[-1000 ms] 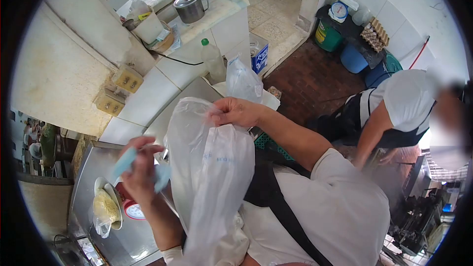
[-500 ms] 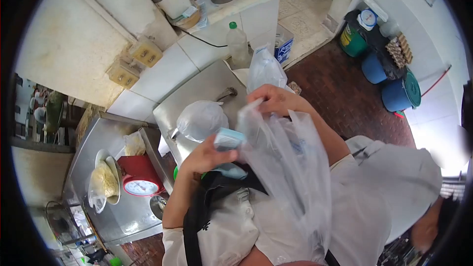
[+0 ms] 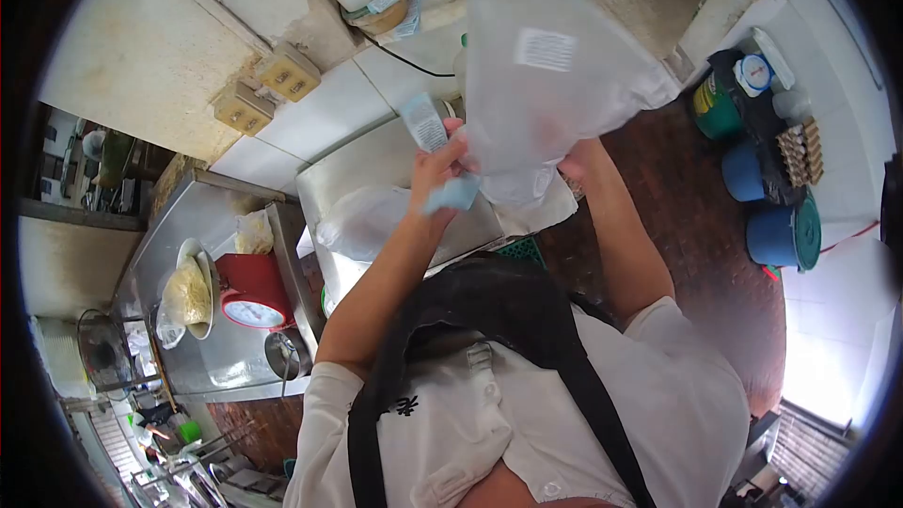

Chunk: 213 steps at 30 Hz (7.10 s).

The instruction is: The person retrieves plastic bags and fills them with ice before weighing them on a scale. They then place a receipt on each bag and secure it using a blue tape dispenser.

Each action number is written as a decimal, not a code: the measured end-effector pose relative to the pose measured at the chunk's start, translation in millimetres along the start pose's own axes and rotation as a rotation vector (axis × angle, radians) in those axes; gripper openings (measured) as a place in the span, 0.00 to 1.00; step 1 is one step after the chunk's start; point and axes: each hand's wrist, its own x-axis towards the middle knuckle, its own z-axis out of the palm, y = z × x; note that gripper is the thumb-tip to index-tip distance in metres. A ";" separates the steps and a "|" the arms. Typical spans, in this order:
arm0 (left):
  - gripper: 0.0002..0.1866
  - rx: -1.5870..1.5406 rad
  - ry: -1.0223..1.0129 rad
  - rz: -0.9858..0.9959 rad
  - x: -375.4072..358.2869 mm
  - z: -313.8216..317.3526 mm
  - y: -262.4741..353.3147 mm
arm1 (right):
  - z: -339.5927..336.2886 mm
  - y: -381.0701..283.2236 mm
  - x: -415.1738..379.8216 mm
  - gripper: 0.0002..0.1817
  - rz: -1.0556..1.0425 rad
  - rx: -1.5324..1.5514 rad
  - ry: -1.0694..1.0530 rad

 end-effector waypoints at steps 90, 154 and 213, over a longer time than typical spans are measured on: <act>0.10 0.417 -0.025 0.196 -192.9 -152.8 110.1 | 251.4 136.0 -129.7 0.18 -0.417 -1.028 -0.416; 0.15 0.528 -0.085 0.225 -203.2 -137.8 107.5 | 249.1 132.6 -124.6 0.33 -0.176 -0.705 -0.538; 0.22 1.244 0.105 0.381 -120.1 -167.0 126.7 | 184.0 202.6 -54.2 0.49 -0.481 -1.099 -0.213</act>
